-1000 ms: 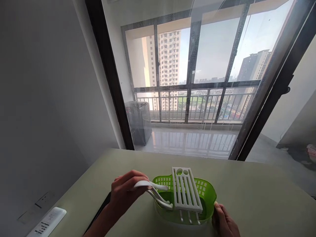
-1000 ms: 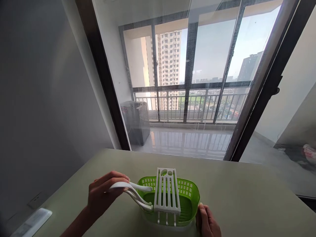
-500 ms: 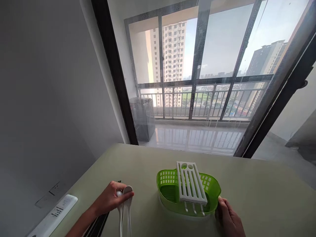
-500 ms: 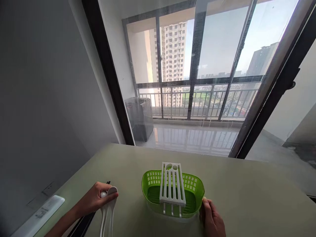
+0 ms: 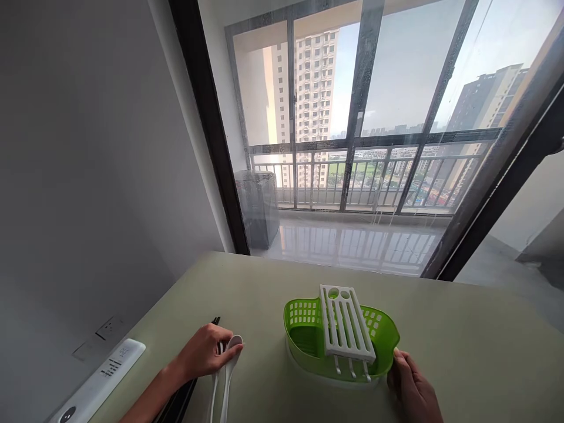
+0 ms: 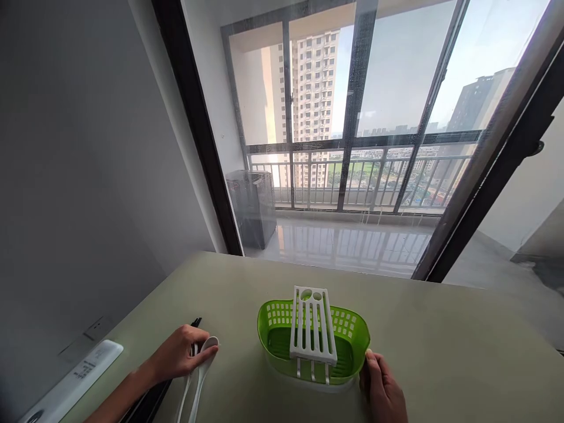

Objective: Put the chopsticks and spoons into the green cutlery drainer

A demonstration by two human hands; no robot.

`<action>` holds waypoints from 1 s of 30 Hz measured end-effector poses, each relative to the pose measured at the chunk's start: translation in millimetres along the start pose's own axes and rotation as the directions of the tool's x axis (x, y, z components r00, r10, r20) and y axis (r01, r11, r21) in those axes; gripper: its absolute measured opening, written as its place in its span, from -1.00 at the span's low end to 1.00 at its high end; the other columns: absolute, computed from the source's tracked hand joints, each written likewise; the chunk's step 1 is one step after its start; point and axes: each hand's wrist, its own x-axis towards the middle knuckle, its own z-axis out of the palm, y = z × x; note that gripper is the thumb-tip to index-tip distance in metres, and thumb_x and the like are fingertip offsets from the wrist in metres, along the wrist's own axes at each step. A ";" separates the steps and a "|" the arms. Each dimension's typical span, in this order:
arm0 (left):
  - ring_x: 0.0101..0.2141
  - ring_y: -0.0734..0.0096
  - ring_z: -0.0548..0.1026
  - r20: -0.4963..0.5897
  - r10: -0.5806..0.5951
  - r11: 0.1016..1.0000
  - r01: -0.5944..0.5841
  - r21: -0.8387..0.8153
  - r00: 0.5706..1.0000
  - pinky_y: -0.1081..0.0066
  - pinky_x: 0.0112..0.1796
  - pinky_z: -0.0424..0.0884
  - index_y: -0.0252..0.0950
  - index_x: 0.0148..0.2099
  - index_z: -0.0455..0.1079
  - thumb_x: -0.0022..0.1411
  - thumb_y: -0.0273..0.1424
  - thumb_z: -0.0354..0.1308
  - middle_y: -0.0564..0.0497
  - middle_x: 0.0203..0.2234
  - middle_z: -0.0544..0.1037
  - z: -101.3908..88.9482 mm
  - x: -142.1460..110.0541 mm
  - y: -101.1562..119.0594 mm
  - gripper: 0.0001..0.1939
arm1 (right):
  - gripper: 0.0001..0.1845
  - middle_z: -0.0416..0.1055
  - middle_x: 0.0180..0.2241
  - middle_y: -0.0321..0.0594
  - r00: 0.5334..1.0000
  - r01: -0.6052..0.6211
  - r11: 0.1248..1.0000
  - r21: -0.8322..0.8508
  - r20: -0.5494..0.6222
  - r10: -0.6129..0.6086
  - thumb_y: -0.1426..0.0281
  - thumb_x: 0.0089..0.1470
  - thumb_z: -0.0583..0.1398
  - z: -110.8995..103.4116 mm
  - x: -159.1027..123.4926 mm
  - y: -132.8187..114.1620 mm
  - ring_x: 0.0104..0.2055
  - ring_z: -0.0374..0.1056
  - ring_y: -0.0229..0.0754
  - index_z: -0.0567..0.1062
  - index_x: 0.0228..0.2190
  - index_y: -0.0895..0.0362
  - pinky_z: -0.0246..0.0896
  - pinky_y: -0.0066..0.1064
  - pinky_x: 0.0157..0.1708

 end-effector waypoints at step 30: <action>-0.59 0.53 0.35 -0.342 0.047 0.954 0.059 0.293 0.938 0.46 -0.51 0.22 -0.22 -0.23 0.31 0.40 -0.13 0.10 0.07 -0.35 0.49 8.2 1.6 9.8 -0.73 | -0.40 0.13 -0.58 -0.44 0.999 0.026 0.999 0.045 0.023 -0.027 -0.24 0.09 0.11 1.7 -6.6 -14.3 -0.51 0.05 -0.23 0.37 -0.46 0.04 0.03 -0.41 -0.53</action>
